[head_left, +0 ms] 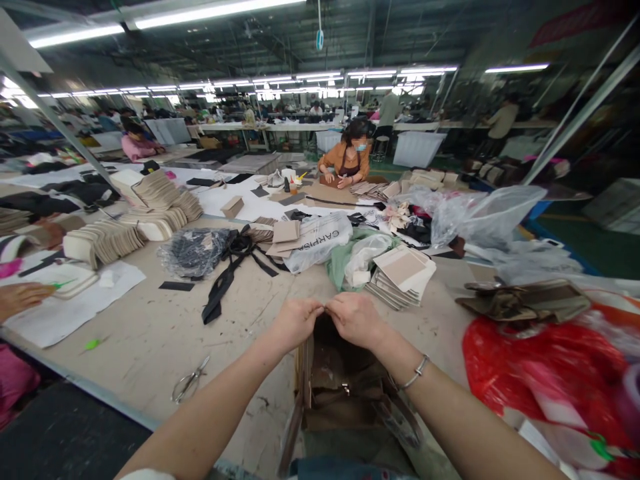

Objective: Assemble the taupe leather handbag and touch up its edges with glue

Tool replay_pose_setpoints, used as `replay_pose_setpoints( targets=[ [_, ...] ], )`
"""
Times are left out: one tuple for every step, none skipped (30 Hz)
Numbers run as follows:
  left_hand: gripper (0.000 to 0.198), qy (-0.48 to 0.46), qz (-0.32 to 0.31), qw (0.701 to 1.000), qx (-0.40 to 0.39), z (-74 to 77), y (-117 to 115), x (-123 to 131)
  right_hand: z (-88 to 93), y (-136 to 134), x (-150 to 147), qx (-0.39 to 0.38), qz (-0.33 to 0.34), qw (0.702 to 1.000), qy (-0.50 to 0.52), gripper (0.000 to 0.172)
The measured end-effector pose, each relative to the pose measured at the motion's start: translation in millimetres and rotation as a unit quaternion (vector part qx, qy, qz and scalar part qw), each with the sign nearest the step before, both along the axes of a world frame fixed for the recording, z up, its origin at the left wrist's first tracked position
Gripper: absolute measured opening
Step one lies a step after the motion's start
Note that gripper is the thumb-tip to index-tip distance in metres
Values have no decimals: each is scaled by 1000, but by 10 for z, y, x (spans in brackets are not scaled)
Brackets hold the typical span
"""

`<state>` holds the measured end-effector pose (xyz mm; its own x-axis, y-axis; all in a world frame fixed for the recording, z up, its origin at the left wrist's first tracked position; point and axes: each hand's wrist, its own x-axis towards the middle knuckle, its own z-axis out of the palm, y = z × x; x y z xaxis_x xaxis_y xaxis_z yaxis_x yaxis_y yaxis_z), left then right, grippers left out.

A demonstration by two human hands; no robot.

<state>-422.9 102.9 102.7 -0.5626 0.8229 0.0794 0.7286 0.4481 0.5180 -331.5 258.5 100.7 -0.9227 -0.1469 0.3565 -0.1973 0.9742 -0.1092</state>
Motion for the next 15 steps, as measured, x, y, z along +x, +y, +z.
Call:
replay_pose_setpoints(
  targets=[
    [24, 5, 4, 1000, -4, -10, -4, 3, -6, -16, -3, 5, -3, 1000, 2, 22],
    [25, 11, 10, 1000, -8, -20, -5, 6, -10, -28, -7, 8, -7, 1000, 3, 22],
    [25, 18, 20, 1000, -11, -28, -1, 9, -12, -37, -13, 9, -10, 1000, 0, 23],
    [25, 23, 30, 999, -14, -33, 6, 12, -11, -40, -20, 6, -13, 1000, -4, 24],
    [24, 27, 39, 999, -17, -34, 16, 16, -9, -37, -27, 0, -19, 1000, -10, 24],
    [24, 30, 48, 998, -21, -32, 26, 21, -5, -26, -31, -11, -27, 999, -18, 26],
    [24, 32, 55, 998, -24, -26, 36, 27, 1, -7, -31, -29, -34, 999, -28, 28],
    [25, 33, 61, 997, -26, -19, 43, 33, 8, 19, -24, -56, -37, 997, -42, 31],
    [25, 34, 65, 997, -26, -12, 47, 37, 14, 51, -8, -92, -36, 994, -53, 33],
    [26, 34, 70, 997, -23, -7, 46, 40, 20, 88, 18, -135, -32, 988, -61, 33],
    [26, 29, 73, 997, -19, -4, 40, 38, 24, 125, 55, -181, -28, 981, -66, 31],
    [26, 18, 75, 997, -13, -3, 30, 33, 24, 161, 101, -224, -27, 972, -70, 30],
    [26, 3, 73, 997, -7, -4, 15, 24, 20, 193, 154, -260, -30, 962, -75, 35],
    [26, -16, 65, 998, 1, -4, -2, 13, 12, 218, 211, -287, -38, 954, -84, 46],
    [26, -36, 53, 998, 10, -3, -22, 2, 1, 234, 268, -302, -48, 947, -96, 57]
  ],
)
